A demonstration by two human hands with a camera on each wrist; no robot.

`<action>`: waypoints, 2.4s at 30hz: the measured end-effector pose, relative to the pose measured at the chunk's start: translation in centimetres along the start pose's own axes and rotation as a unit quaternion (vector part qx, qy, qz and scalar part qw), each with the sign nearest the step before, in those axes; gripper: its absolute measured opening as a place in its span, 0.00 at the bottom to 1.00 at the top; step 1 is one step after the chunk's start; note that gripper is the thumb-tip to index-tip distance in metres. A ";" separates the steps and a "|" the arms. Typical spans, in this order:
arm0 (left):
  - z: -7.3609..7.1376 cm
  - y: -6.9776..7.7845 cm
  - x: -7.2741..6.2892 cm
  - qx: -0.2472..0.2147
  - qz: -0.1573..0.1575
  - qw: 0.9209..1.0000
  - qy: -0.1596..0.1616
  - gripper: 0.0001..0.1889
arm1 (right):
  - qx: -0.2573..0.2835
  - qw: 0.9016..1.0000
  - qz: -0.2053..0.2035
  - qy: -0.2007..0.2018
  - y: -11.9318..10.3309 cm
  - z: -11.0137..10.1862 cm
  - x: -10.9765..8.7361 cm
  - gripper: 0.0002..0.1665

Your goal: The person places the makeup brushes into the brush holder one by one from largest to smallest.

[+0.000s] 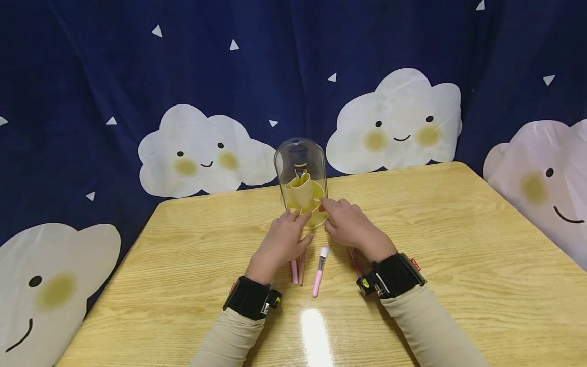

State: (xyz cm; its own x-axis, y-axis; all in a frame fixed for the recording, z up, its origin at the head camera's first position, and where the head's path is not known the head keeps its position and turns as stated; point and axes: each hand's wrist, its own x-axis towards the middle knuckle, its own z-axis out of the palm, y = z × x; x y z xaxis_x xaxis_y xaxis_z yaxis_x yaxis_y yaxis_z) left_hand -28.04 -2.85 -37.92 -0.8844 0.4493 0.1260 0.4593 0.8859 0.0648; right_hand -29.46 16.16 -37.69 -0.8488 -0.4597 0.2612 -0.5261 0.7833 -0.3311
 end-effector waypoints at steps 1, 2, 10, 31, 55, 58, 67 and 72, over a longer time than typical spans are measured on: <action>0.0 0.0 0.0 0.003 -0.002 1.000 -0.004 0.30 | 0.002 1.000 0.001 -0.001 0.1 0.0 0.0 0.31; -0.1 0.0 0.0 0.006 -0.003 1.000 -0.007 0.30 | 0.004 1.000 0.001 -0.004 0.1 -0.1 0.0 0.31; -0.3 0.1 0.0 0.000 0.007 1.000 0.000 0.29 | 0.061 0.998 -0.003 -0.035 0.2 -0.4 0.0 0.28; -0.2 0.0 0.1 0.010 0.040 0.999 0.033 0.29 | 0.123 0.990 -0.040 -0.057 -0.6 -0.3 0.1 0.15; -0.8 -1.8 -0.1 0.005 -0.015 0.999 0.038 0.28 | 0.115 0.992 -0.018 -0.053 -0.5 -1.3 0.2 0.18; -0.8 -1.8 0.1 -0.016 0.002 0.999 0.038 0.30 | 0.122 0.991 -0.023 -0.057 -0.6 -1.2 0.2 0.18; -0.7 -1.6 0.3 -0.047 0.039 0.998 0.033 0.27 | 0.137 0.987 -0.038 -0.078 -0.8 -1.2 0.1 0.20; -0.7 -1.8 0.3 -0.064 0.034 0.997 0.028 0.27 | 0.127 0.990 -0.036 -0.053 -0.2 -2.4 0.0 0.15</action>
State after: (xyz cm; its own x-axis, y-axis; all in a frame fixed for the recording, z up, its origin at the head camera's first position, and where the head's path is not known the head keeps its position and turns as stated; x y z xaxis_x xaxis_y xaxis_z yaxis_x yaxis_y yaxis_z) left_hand -29.02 -4.37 -37.27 -0.8465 0.4978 0.1890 0.5281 0.8302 0.1787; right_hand -29.24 17.02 -35.49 -0.8028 -0.5614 0.2008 -0.5696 0.6227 -0.5364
